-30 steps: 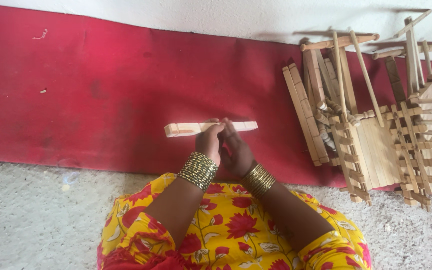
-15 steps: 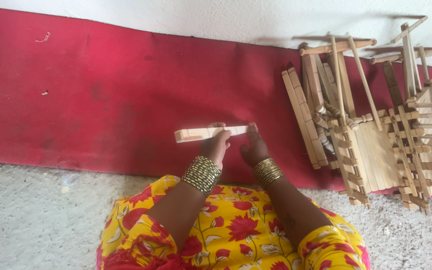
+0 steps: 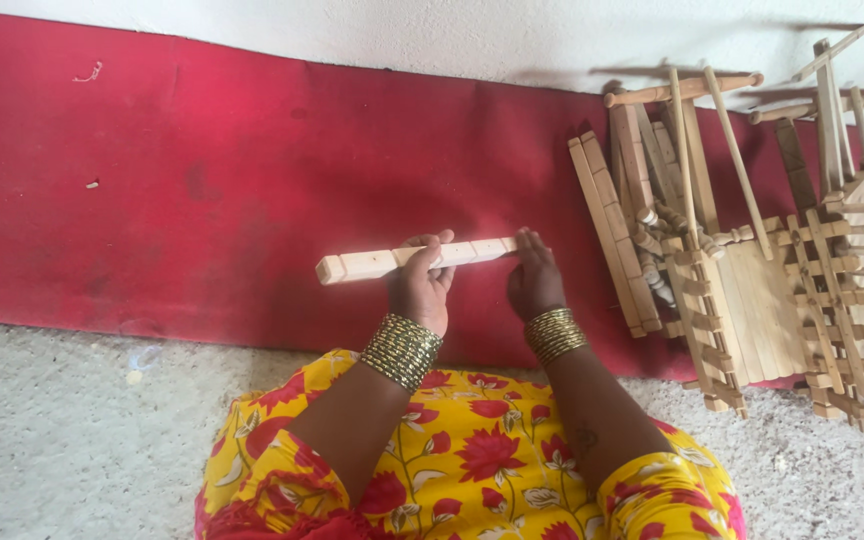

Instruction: The person sits on the floor and assembles small wooden components. They hold and turn a long rectangular wooden bar, then pick up small turned wooden spindles and twist and fit them together by hand, placing finished pieces on the mat beside them.

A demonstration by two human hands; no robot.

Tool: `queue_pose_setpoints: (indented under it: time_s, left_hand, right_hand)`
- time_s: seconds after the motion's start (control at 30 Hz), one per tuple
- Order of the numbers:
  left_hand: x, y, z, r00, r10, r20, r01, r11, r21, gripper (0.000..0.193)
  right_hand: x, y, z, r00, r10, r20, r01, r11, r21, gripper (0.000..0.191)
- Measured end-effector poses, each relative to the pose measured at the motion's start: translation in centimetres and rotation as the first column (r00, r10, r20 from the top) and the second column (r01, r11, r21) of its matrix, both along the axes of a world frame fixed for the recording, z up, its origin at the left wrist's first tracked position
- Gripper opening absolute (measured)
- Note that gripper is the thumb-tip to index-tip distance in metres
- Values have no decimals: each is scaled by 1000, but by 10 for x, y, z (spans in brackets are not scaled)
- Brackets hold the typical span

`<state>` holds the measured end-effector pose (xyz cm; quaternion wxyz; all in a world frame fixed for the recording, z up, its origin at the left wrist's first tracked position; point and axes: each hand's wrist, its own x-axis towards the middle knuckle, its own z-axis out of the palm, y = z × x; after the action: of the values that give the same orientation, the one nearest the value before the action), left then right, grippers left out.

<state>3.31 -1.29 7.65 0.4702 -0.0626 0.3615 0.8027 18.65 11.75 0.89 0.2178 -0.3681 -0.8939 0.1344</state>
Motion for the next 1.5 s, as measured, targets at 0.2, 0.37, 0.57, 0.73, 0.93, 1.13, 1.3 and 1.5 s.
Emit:
queue_pose_setpoints:
  time_s: [0.2,0.37,0.57,0.73,0.93,1.13,1.3,1.5]
  left_hand:
    - [-1,-1,0,999,33,-33,-29,994,103,18]
    - [0,-4,1,998,44,37,-47,994,96,17]
    - [-1,-2,2,999,-20,-28,20,1000,-13,19]
    - [0,-1,-9,993,32,-117,-11,985,171,25]
    - [-7,2,-15,993,94,-65,-78,973,218,24]
    - [-6,5,7,994,-93,-53,90,995,-47,19]
    - [-2,6,17,991,-131,-7,130,984,-122,18]
    - [0,9,-1,958,-134,-255,106,987,-118,20]
  right_hand:
    - [-27,-52,26,924,161,-346,-174,985,-7,50]
    - [-35,-85,46,860,343,-378,-336,938,86,55]
    - [-18,-30,-1,964,-2,-266,-23,995,-93,46]
    - [-16,-37,-28,950,-261,-172,130,829,-544,34]
    - [-16,-29,-20,974,-198,-112,135,899,-416,26]
    - [-11,-19,1,918,-188,-350,110,967,-231,28]
    - [-6,-14,-2,915,-267,-301,152,922,-357,39]
    - [9,13,-11,807,-449,-382,161,791,-590,27]
